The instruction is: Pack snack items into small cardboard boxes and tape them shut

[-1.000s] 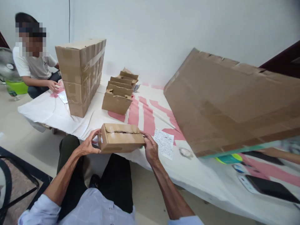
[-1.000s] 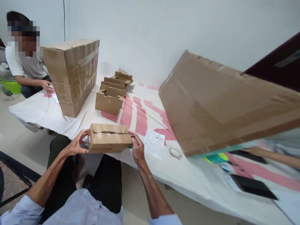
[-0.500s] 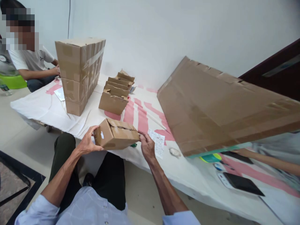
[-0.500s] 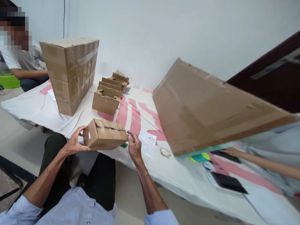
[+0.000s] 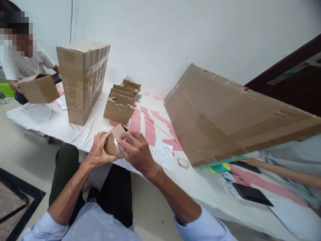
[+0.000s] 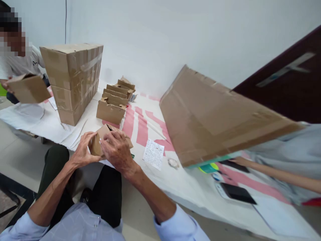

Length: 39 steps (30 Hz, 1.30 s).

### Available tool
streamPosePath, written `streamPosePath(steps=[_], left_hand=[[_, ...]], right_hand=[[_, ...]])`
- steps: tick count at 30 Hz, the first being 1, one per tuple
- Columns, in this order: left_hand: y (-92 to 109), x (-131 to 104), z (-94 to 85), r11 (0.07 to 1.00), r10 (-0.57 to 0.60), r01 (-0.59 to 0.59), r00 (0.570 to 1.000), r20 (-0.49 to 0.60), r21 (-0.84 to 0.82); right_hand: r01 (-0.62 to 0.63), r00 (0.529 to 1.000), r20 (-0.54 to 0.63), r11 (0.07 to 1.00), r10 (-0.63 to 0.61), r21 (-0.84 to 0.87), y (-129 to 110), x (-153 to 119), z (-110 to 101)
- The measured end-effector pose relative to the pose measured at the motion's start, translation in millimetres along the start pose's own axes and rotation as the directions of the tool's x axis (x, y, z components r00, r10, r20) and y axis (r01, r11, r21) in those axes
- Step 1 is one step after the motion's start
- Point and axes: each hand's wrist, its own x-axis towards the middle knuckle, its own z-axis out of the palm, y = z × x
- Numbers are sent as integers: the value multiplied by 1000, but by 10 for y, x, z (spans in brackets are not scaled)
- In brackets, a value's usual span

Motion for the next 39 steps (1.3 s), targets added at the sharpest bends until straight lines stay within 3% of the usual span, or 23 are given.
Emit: streamPosePath(steps=[6,13,29,39], left_hand=[[69,11,42,999,-47,47,999,-3,-9],[111,40,51,998,-55,55,998,19,-5],[202,72,36,998,-59,59,997,50,1],[224,66,43,998,-55,55,997,57,5]], right_hand=[[85,987,144,990,-69,-110,156,38,57],[135,965,239,986,-109,-98,184,90,74],[160,939,327,975,-103,-152,189,146,73],[156,943,317,975,-100,-159,175,138,111]])
